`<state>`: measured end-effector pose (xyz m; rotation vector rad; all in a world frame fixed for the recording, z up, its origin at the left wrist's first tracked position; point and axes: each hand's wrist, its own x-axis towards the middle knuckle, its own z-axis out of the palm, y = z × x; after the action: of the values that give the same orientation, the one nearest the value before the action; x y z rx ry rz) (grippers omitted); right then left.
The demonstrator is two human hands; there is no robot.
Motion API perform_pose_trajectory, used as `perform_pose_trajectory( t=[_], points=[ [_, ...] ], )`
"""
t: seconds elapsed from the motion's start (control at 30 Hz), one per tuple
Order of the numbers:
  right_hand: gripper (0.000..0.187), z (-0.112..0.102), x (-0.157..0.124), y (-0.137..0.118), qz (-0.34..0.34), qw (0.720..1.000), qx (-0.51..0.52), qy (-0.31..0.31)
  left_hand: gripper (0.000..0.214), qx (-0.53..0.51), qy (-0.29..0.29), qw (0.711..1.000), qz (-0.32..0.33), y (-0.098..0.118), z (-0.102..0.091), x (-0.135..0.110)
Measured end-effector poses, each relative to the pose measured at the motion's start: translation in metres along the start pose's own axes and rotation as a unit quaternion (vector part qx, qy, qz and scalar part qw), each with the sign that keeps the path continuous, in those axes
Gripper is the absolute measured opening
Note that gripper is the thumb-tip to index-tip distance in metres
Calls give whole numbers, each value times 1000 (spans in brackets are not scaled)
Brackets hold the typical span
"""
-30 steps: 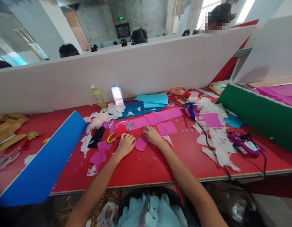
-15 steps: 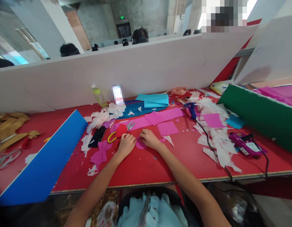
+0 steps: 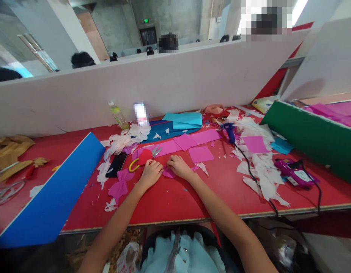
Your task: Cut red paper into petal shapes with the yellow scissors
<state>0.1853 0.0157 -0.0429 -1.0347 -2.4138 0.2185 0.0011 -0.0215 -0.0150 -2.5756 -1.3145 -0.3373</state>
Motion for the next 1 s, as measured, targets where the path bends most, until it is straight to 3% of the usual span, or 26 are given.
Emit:
perform_pose_trajectory(
  t=[0.4,0.63,0.87,1.0],
  points=[
    [11,-4,-1,6,9,1000,2,-4,17,20,8,1000,-5,0,2,1],
    [14,-14,-3,20,37,997,-60,-19,17,26,2,1000,-5,1,2,1],
    [13,-14,-3,13,3,1000,17,-2,17,25,5,1000,-7,1,3,0],
    [14,-11,-2,15,16,1000,14,-7,17,26,4,1000,-6,1,2,1]
  ],
)
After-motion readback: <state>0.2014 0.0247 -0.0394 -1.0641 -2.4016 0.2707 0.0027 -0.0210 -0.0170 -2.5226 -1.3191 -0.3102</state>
